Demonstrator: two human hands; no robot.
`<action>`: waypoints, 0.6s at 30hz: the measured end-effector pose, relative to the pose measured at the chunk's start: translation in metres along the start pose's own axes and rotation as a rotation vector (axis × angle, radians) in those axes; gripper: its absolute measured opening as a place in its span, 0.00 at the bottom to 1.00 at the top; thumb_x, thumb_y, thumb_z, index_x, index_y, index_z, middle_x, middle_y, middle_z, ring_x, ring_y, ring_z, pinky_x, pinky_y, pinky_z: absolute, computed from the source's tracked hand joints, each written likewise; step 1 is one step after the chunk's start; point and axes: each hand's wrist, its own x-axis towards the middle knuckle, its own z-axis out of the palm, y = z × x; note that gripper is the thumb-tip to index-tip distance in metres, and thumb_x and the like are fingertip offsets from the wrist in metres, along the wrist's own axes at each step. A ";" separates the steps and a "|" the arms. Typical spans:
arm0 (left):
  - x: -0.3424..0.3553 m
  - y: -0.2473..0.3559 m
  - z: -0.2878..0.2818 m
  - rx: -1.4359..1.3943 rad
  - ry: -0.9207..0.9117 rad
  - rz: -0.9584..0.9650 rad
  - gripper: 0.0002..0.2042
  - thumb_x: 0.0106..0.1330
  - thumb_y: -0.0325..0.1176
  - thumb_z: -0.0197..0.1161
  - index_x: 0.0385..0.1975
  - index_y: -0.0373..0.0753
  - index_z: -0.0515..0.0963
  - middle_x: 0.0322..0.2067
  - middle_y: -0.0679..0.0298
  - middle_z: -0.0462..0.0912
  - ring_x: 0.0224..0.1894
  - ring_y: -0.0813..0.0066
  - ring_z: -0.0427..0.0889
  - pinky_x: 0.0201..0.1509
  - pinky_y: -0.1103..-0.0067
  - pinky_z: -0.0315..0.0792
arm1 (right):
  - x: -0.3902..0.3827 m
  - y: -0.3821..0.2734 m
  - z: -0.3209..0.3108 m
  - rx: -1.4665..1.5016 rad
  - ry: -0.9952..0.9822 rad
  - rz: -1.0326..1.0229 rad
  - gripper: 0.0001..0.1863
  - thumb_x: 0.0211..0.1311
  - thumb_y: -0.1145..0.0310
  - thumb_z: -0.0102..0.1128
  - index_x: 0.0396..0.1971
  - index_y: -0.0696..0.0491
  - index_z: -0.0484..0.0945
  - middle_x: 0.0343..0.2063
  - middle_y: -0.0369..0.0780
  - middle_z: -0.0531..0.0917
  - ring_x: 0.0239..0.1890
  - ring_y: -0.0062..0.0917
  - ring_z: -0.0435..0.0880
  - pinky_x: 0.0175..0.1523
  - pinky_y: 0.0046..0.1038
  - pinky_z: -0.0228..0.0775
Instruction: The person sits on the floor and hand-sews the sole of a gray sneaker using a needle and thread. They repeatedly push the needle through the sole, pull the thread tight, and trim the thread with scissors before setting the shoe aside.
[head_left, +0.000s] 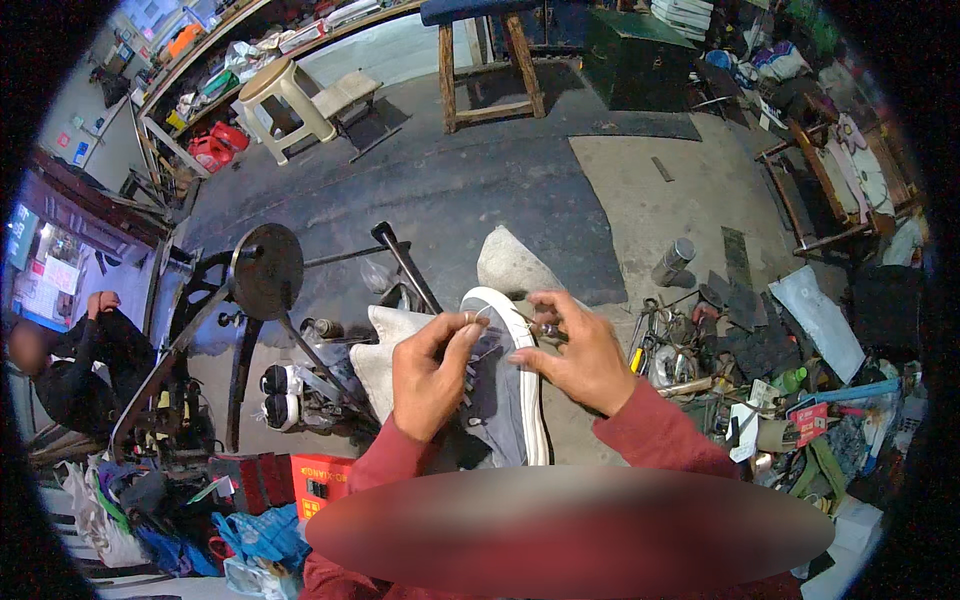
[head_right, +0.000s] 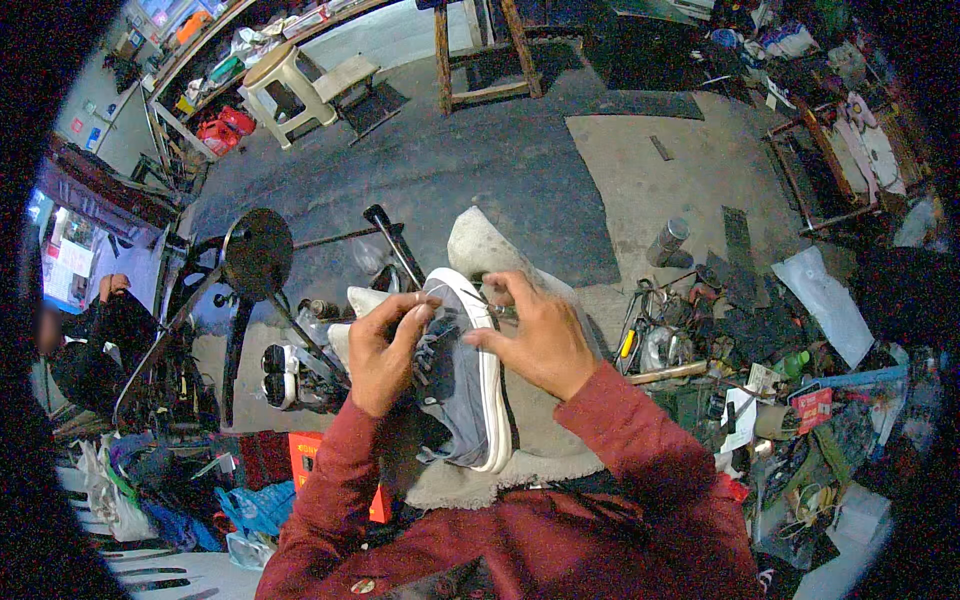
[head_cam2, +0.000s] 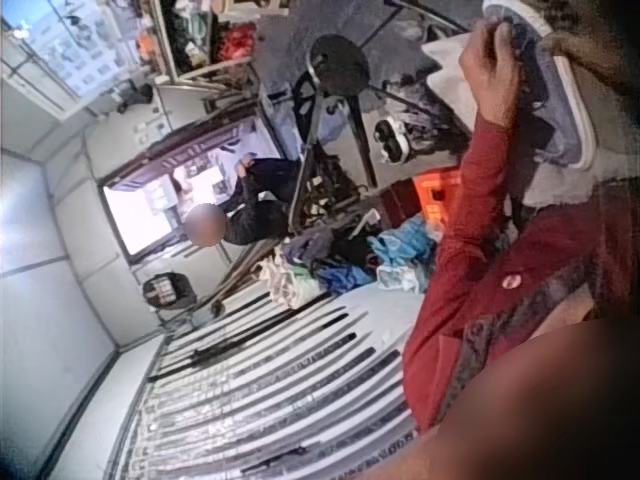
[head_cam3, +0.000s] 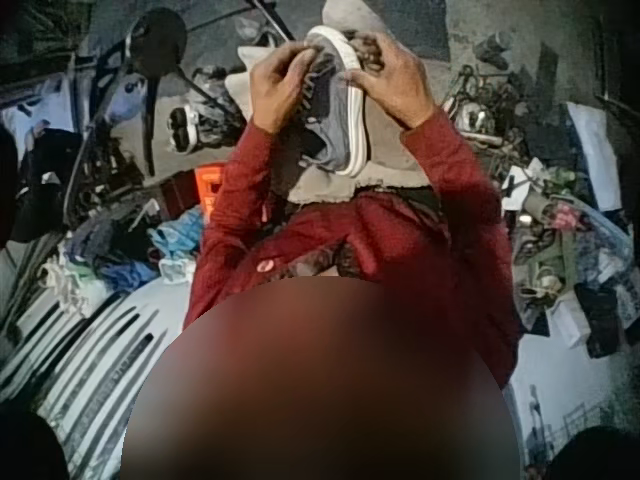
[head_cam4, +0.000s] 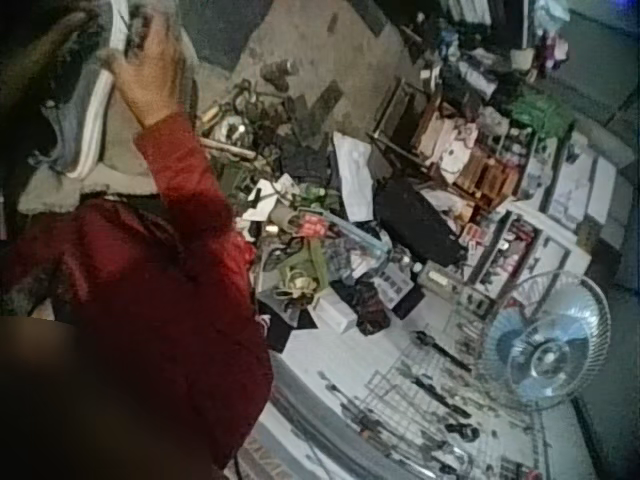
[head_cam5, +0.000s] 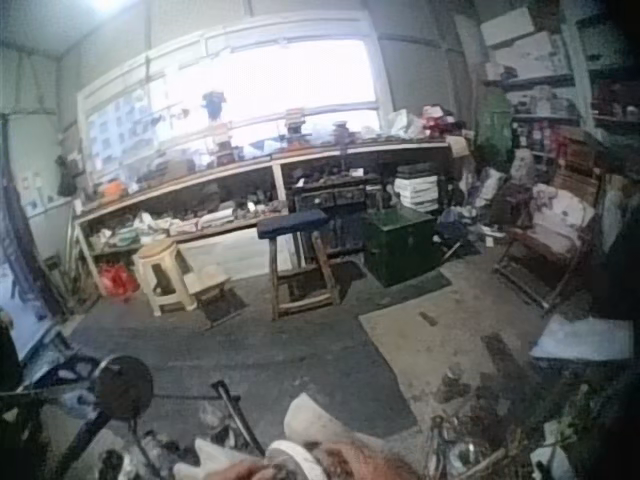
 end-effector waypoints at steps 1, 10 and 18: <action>-0.010 0.004 -0.006 0.002 0.000 -0.006 0.08 0.72 0.28 0.61 0.43 0.32 0.83 0.27 0.65 0.82 0.27 0.85 0.73 0.33 0.82 0.69 | 0.000 -0.002 0.001 0.011 -0.095 0.141 0.25 0.52 0.56 0.79 0.43 0.54 0.77 0.22 0.41 0.82 0.25 0.38 0.85 0.32 0.37 0.74; -0.164 -0.017 -0.071 0.362 0.062 -0.104 0.13 0.70 0.22 0.56 0.51 0.33 0.82 0.33 0.53 0.86 0.28 0.71 0.83 0.34 0.77 0.73 | -0.008 0.001 0.011 -0.009 -0.044 0.102 0.22 0.49 0.60 0.82 0.29 0.57 0.76 0.17 0.45 0.78 0.15 0.27 0.74 0.23 0.30 0.63; -0.216 -0.047 -0.125 0.264 0.115 -0.443 0.10 0.75 0.35 0.59 0.37 0.34 0.80 0.36 0.50 0.88 0.35 0.61 0.88 0.36 0.72 0.77 | -0.009 0.003 0.011 0.013 -0.133 0.166 0.21 0.52 0.53 0.77 0.26 0.54 0.77 0.17 0.46 0.80 0.22 0.43 0.83 0.28 0.40 0.70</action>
